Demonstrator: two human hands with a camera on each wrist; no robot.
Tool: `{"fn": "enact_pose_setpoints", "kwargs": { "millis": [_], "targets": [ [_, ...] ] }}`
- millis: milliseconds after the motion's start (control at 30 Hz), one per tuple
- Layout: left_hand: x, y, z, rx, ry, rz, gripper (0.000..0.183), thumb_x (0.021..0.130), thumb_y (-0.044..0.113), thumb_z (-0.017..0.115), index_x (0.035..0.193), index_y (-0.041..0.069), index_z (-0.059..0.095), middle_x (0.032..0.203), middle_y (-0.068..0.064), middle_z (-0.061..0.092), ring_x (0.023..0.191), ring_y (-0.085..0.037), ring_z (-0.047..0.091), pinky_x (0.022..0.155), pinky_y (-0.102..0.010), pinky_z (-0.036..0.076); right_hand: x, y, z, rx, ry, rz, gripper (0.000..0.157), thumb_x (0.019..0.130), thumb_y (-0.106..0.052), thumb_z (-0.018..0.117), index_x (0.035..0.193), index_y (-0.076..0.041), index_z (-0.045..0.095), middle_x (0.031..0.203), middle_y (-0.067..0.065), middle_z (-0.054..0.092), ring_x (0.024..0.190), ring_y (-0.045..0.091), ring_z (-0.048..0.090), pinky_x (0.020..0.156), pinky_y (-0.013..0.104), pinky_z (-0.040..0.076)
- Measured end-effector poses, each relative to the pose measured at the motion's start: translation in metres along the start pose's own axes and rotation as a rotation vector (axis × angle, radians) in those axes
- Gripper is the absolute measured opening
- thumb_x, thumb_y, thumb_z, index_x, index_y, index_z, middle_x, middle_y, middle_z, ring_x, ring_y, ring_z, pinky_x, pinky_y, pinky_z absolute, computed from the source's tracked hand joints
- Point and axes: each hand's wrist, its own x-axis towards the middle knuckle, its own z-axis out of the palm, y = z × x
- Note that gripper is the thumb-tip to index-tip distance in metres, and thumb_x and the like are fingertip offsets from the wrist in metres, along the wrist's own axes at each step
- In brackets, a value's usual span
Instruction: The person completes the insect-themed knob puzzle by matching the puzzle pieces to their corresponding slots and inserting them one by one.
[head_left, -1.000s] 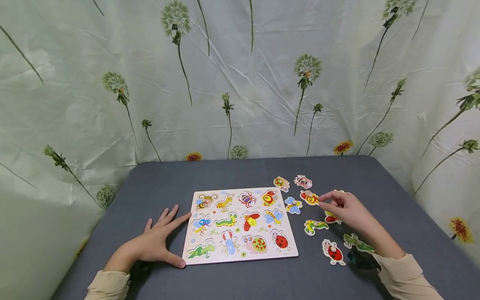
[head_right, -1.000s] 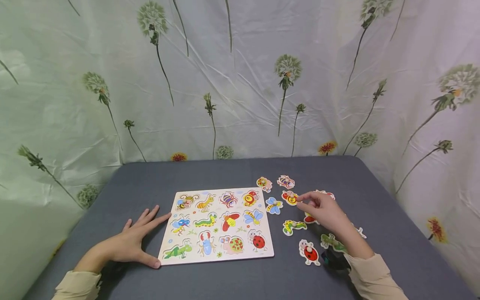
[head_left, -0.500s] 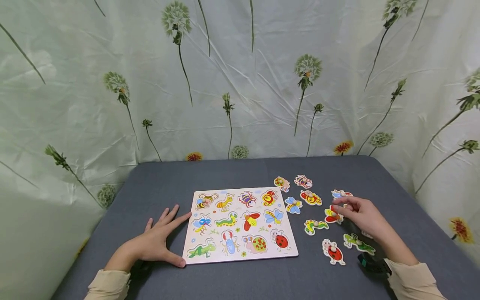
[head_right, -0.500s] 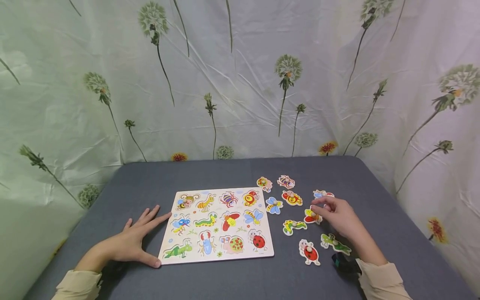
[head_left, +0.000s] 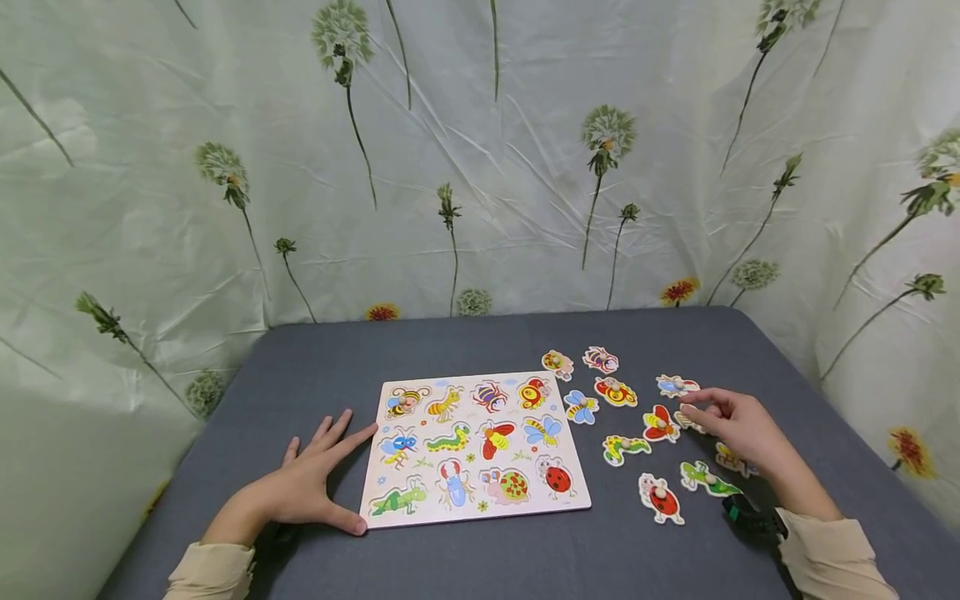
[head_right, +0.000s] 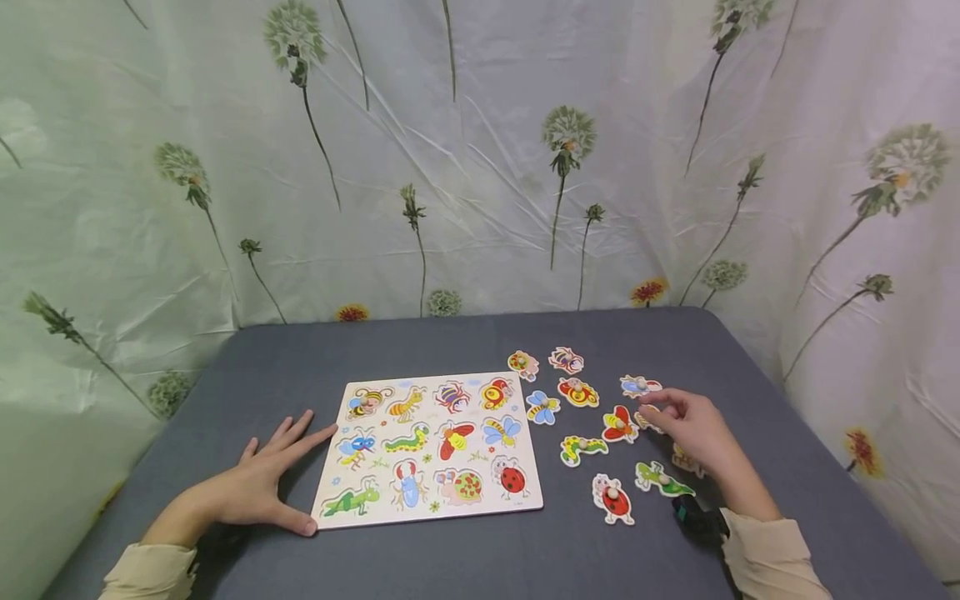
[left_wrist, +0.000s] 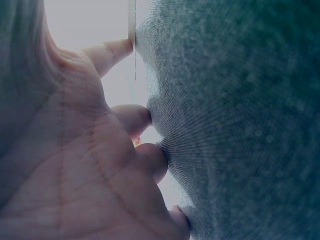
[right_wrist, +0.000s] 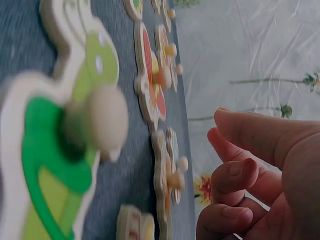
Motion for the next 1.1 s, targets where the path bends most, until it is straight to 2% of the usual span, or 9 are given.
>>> {"fn": "enact_pose_setpoints", "kwargs": {
  "millis": [167, 333, 567, 867, 1100],
  "targets": [
    [-0.001, -0.003, -0.001, -0.003, 0.001, 0.008, 0.132, 0.065, 0.053, 0.102, 0.172, 0.030, 0.028, 0.179, -0.028, 0.001, 0.161, -0.064, -0.004, 0.110, -0.092, -0.006, 0.000, 0.008, -0.005, -0.032, 0.006, 0.062, 0.045, 0.106, -0.032, 0.069, 0.132, 0.005, 0.069, 0.065, -0.008, 0.045, 0.049, 0.009, 0.040, 0.046, 0.031, 0.039],
    [-0.003, -0.004, -0.001, -0.004, 0.002, 0.007, 0.132, 0.065, 0.054, 0.101, 0.172, 0.030, 0.028, 0.179, -0.029, 0.001, 0.161, -0.064, -0.005, 0.110, -0.092, -0.007, 0.000, 0.017, -0.008, -0.083, -0.009, 0.088, 0.046, 0.106, -0.032, 0.068, 0.131, 0.007, 0.069, 0.066, -0.006, 0.047, 0.053, 0.012, 0.045, 0.050, 0.030, 0.038],
    [0.000, 0.000, -0.002, -0.009, 0.004, 0.021, 0.133, 0.064, 0.059, 0.100, 0.172, 0.028, 0.028, 0.179, -0.028, 0.002, 0.161, -0.063, -0.004, 0.111, -0.092, -0.007, 0.003, 0.022, -0.013, -0.121, -0.002, 0.105, 0.046, 0.106, -0.031, 0.068, 0.130, 0.008, 0.070, 0.066, -0.006, 0.046, 0.056, 0.011, 0.044, 0.052, 0.029, 0.036],
    [0.003, 0.001, -0.004, 0.002, 0.005, 0.019, 0.134, 0.064, 0.060, 0.100, 0.172, 0.030, 0.027, 0.180, -0.028, 0.001, 0.161, -0.063, -0.005, 0.112, -0.092, -0.007, 0.005, 0.021, -0.013, -0.114, -0.031, 0.131, 0.048, 0.105, -0.035, 0.070, 0.130, 0.006, 0.070, 0.067, -0.006, 0.052, 0.055, 0.011, 0.052, 0.052, 0.029, 0.045],
    [0.001, 0.002, -0.003, -0.015, -0.001, 0.008, 0.134, 0.063, 0.059, 0.100, 0.172, 0.028, 0.028, 0.180, -0.028, 0.001, 0.161, -0.063, -0.005, 0.112, -0.091, -0.008, 0.008, 0.024, -0.009, -0.149, -0.012, 0.125, 0.046, 0.103, -0.037, 0.073, 0.124, 0.004, 0.072, 0.067, -0.004, 0.050, 0.055, 0.013, 0.049, 0.051, 0.030, 0.040]
  ]
}}
